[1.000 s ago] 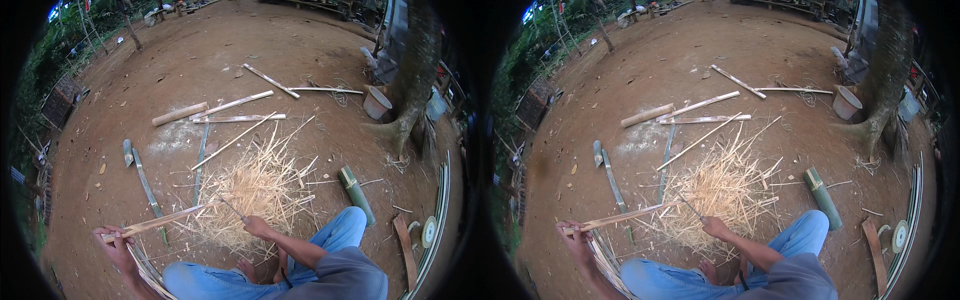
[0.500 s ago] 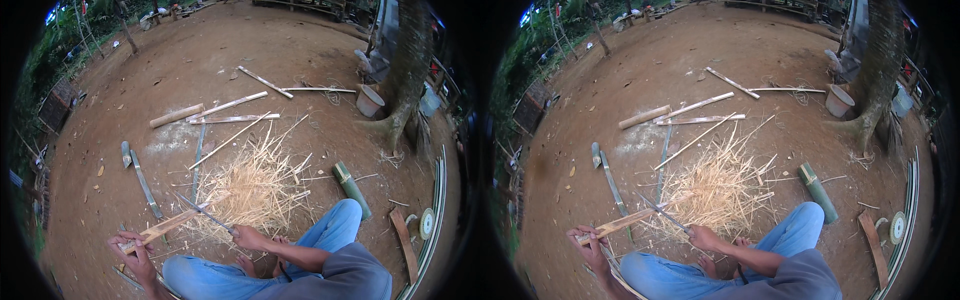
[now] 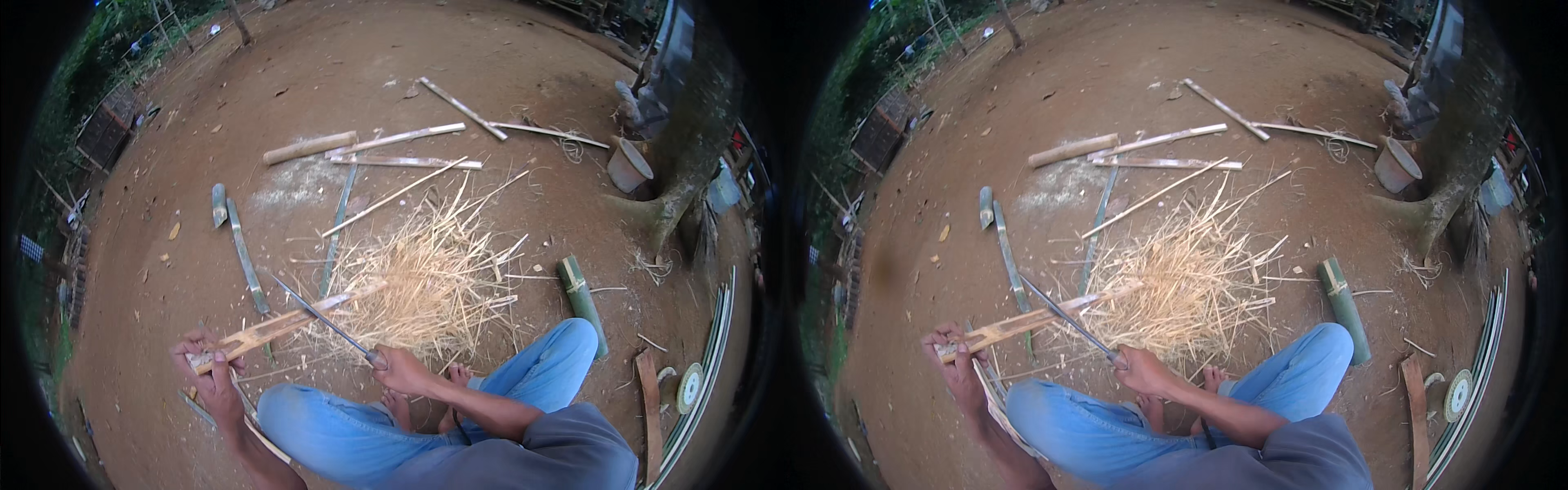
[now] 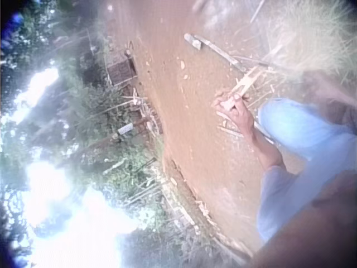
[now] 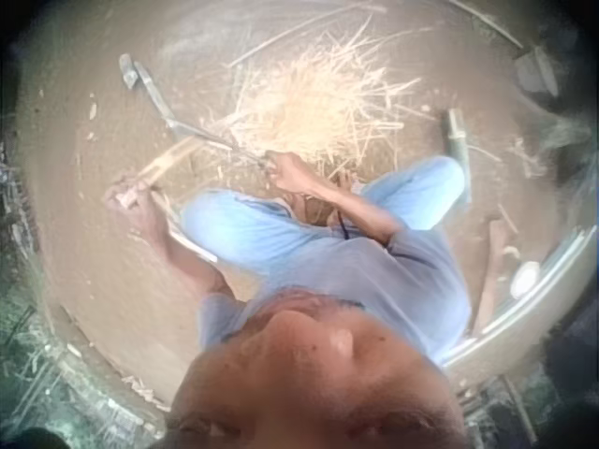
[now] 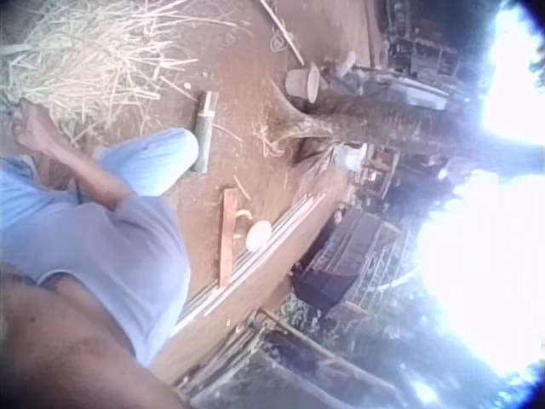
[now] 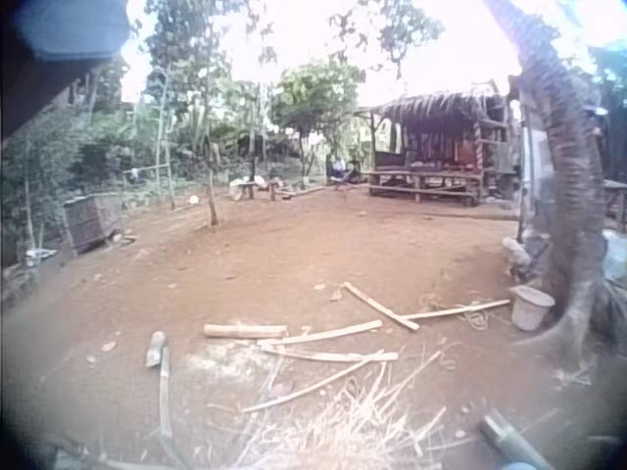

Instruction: The person sits on the ground and uses a machete to shave thin strips of bamboo. They hold the bamboo piece in their left hand and repeatedly scrape the blade against it to produce fine shavings, which accumulate on the ground. The person occasionally pauses to inspect the bamboo or adjust their grip.

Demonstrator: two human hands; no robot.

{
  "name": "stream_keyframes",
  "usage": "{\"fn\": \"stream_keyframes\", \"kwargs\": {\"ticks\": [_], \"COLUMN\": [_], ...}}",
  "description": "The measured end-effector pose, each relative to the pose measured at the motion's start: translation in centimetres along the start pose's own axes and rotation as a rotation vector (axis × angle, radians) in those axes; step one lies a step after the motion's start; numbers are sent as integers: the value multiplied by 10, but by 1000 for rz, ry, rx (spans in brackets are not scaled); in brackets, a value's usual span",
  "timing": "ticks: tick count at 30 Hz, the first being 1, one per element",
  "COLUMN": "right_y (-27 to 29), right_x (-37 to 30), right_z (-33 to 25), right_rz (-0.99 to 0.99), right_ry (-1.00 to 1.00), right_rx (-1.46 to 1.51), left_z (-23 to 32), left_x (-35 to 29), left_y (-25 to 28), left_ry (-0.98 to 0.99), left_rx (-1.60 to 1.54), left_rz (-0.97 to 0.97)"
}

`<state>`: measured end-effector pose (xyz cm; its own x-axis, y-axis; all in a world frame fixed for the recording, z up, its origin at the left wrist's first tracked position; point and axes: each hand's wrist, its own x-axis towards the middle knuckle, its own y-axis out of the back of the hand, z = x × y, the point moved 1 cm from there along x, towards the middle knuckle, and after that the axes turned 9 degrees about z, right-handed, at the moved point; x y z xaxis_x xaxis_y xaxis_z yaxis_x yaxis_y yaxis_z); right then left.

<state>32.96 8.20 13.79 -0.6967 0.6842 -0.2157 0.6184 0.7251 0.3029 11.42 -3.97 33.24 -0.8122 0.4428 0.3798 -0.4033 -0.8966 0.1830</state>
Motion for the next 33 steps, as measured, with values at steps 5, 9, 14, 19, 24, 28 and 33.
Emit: {"fn": "stream_keyframes", "kwargs": {"ticks": [5,9,14,19,24,28,33], "right_y": [-49,-34,-33,-17,-40,-4,-5], "right_x": [30,61,41,82,67,113,84], "right_z": [19,86,96,173,174,253,184], "right_rz": [-36,78,3,36,98,122,19], "right_ry": [38,-168,37,-182,3,-176,156], "right_rx": [-49,-119,-124,-156,-57,-164,-72], "left_z": [-88,-105,-133,-144,-141,-164,-179], "left_x": [-22,-33,-56,-60,-60,-62,-69], "left_y": [17,0,-20,-15,-32,-60,-84], "left_ry": [-87,-96,-111,-119,-123,-80,-95], "left_rx": [-72,-101,-63,-76,-62,-68,-55], "left_rz": [-135,-125,-96,-120,-118,-118,-93]}}
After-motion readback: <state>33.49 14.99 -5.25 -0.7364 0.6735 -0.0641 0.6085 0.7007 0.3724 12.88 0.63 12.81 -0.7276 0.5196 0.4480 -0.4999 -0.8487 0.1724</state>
